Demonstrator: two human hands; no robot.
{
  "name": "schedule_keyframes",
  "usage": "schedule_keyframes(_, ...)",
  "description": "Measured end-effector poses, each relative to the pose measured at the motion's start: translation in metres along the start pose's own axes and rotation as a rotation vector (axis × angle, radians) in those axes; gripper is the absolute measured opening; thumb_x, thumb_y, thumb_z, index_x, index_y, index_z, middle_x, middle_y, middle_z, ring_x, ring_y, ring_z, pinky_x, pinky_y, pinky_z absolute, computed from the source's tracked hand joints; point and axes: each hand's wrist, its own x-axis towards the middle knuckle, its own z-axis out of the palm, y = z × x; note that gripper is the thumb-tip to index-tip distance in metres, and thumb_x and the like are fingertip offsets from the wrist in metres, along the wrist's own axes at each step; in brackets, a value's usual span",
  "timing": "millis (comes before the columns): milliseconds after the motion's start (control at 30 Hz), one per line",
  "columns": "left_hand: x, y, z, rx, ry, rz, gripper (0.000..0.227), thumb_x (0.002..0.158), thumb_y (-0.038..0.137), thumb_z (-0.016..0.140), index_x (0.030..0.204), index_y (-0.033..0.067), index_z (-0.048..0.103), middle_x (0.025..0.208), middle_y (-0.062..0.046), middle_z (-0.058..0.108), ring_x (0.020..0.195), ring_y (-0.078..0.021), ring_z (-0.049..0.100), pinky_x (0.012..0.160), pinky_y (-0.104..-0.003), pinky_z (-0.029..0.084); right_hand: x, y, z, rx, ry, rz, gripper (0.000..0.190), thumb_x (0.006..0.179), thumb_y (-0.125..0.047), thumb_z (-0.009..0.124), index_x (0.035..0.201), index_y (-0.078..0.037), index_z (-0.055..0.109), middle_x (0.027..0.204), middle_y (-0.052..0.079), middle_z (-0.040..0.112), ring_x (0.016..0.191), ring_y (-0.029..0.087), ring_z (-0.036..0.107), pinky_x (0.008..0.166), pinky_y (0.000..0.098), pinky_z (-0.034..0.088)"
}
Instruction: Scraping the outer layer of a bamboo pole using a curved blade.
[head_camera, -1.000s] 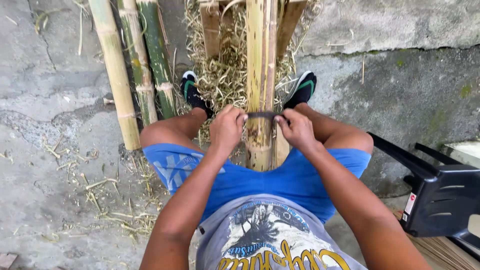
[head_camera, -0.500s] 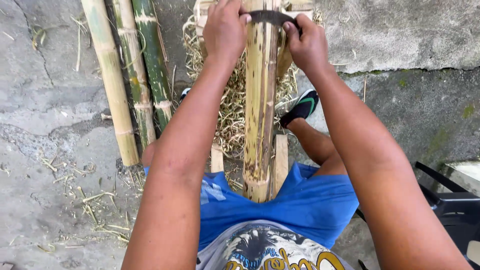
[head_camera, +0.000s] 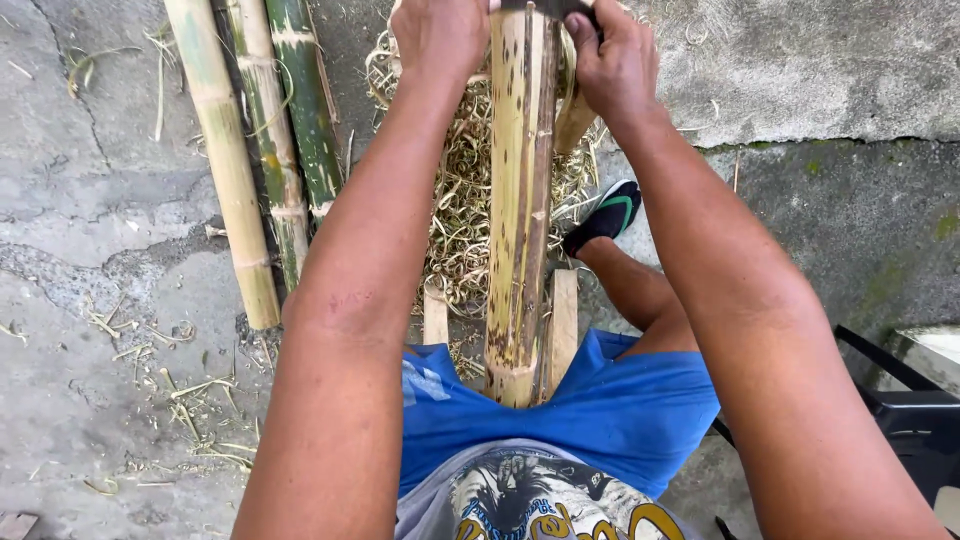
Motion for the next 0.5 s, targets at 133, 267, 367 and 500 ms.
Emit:
schedule_keyframes(133, -0.027, 0.014, -0.02, -0.084, -0.148, -0.055, 0.027, 0.096, 0.036, 0.069, 0.089, 0.0105, 0.072, 0.084, -0.005, 0.065, 0.076, -0.0199, 0.061, 0.061, -0.037, 0.049, -0.025, -0.002, 0.003, 0.004, -0.18, 0.304, 0.035, 0.113, -0.034, 0.058, 0.088, -0.009, 0.061, 0.066, 0.0, 0.06, 0.046, 0.012, 0.044, 0.038, 0.0331, 0.036)
schedule_keyframes(267, -0.052, 0.008, -0.012, -0.102, -0.155, 0.003, 0.022, 0.093, 0.034, 0.069, 0.088, 0.013, 0.072, 0.088, 0.001, 0.059, 0.08, -0.014, 0.054, 0.06, -0.029, 0.048, -0.051, -0.003, 0.003, -0.113, -0.134, 0.2, 0.04, 0.112, -0.035, 0.063, 0.081, -0.009, 0.057, 0.064, 0.003, 0.059, 0.049, 0.013, 0.043, 0.04, 0.033, 0.035)
schedule_keyframes(367, -0.078, 0.015, -0.02, -0.099, -0.209, -0.052, 0.02, 0.092, 0.033, 0.068, 0.092, 0.0142, 0.072, 0.089, 0.002, 0.056, 0.074, -0.0134, 0.051, 0.057, -0.028, 0.045, -0.073, -0.03, -0.013, -0.017, -0.178, 0.289, 0.034, 0.111, -0.035, 0.058, 0.085, -0.013, 0.058, 0.067, 0.0, 0.061, 0.048, 0.012, 0.047, 0.04, 0.0332, 0.038)
schedule_keyframes(500, -0.118, 0.019, -0.033, -0.137, -0.252, -0.1, 0.019, 0.095, 0.034, 0.067, 0.092, 0.0157, 0.072, 0.088, 0.002, 0.055, 0.074, -0.0127, 0.049, 0.057, -0.026, 0.043, -0.105, -0.049, -0.025, -0.098, -0.16, 0.217, 0.041, 0.111, -0.038, 0.062, 0.083, -0.009, 0.054, 0.063, 0.007, 0.059, 0.05, 0.019, 0.05, 0.048, 0.0403, 0.039)
